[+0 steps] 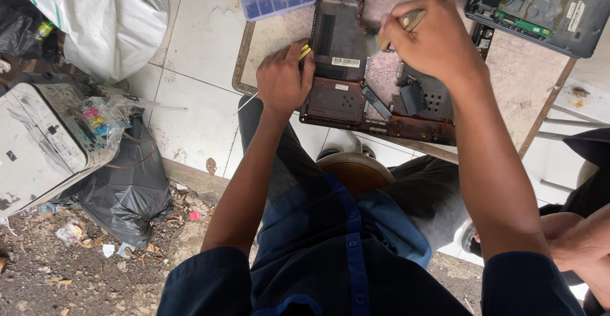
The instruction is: The person uses a screwdriver to remove screws from a disassembled electronic device on a table. They then use a brush to clean the interior components and continue adjusting parts with the screwdriver.
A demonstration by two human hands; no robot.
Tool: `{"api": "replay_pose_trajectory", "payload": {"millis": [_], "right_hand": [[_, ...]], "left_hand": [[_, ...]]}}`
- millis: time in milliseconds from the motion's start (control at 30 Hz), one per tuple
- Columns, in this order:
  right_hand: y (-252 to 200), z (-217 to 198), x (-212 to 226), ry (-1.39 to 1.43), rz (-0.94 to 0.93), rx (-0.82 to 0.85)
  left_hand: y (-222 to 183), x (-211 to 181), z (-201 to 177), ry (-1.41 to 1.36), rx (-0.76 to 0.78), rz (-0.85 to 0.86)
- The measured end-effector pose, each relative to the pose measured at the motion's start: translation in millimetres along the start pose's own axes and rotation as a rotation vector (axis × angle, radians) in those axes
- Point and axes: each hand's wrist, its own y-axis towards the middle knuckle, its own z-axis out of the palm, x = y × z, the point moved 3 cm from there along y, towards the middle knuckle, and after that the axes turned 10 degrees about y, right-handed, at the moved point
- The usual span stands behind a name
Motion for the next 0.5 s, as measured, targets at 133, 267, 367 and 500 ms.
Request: {"api": "replay_pose_trajectory", "payload": {"millis": [133, 267, 367, 500], "right_hand": [[-3, 2, 0, 0.016, -0.176, -0.034], [-11, 6, 0, 0.052, 0.071, 0.018], [-12, 8, 3, 0.096, 0.095, 0.131], [-6, 9, 11, 0.108, -0.193, -0.011]], "left_hand": [[1, 1, 0, -0.001, 0.001, 0.003], [-1, 2, 3, -0.020, 0.000, -0.002], [-1, 3, 5, -0.017, 0.026, -0.007], [-1, 2, 3, 0.013, 0.006, -0.001]]}}
